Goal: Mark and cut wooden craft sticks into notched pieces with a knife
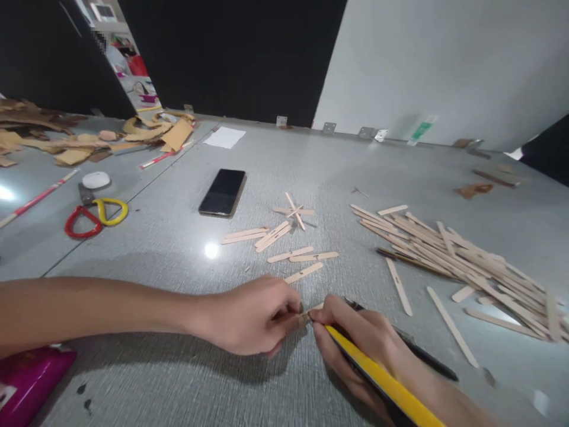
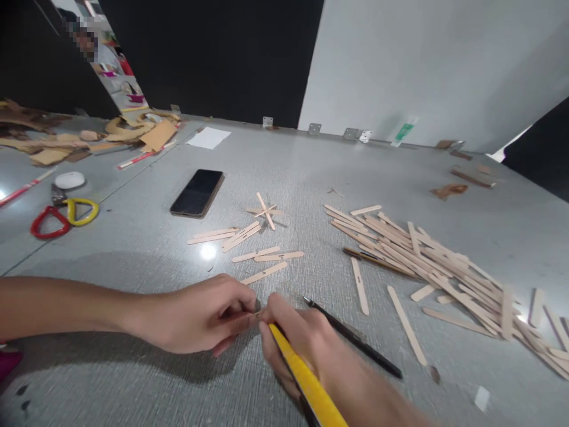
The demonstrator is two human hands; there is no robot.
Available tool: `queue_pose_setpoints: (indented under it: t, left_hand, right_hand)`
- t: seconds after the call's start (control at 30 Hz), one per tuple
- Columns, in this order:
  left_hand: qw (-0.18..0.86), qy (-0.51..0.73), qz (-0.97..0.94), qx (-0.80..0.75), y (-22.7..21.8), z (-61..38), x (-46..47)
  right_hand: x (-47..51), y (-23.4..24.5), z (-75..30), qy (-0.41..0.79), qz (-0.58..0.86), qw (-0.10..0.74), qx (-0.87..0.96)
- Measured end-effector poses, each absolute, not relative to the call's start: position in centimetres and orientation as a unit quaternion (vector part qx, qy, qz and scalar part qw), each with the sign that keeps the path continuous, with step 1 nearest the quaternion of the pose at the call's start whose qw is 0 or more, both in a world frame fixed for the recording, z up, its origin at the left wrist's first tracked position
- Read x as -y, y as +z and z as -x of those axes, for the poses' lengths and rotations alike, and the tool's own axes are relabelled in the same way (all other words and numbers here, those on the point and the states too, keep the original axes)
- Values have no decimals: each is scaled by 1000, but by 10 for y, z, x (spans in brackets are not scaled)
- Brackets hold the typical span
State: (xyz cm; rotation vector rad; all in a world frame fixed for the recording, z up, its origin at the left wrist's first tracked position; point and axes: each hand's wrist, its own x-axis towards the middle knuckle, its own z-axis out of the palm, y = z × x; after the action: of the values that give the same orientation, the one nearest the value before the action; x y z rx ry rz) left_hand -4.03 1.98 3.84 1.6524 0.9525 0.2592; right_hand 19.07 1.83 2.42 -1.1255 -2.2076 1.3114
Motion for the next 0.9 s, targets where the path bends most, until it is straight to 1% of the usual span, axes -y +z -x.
queue_pose_setpoints:
  t: [0.13, 0.2, 0.27, 0.33, 0.47, 0.57, 0.67, 0.73, 0.83, 0.9]
  left_hand:
    - [560, 114, -708, -415, 38, 39, -19]
    - [561, 115, -707, -414, 38, 39, -19]
    - [561, 116, -707, -415, 37, 39, -19]
    - [560, 118, -709, -413, 37, 40, -19]
    - [553, 126, -722, -396, 37, 41, -20]
    - [548, 129, -723, -399, 37, 41, -20]
    - [543, 123, -720, -415, 37, 39, -19]
    - [536, 125, -721, -421, 36, 39, -18]
    - [539, 124, -723, -414, 36, 40, -19]
    - [545, 118, -726, -403, 36, 40, -20]
  right_hand:
    - [-23, 27, -188, 533, 449, 158, 700]
    - [-23, 30, -186, 548, 457, 146, 685]
    - [-23, 32, -185, 522, 453, 160, 705]
    - [-22, 34, -186, 489, 416, 157, 750]
    - [-20, 38, -188, 456, 342, 104, 815]
    - [-17, 37, -188, 433, 348, 117, 823]
    - [-16, 33, -187, 421, 397, 145, 803]
    - [-19, 31, -187, 464, 431, 158, 758]
    - [-25, 31, -187, 595, 428, 140, 666]
    - [-27, 33, -187, 623, 421, 137, 645]
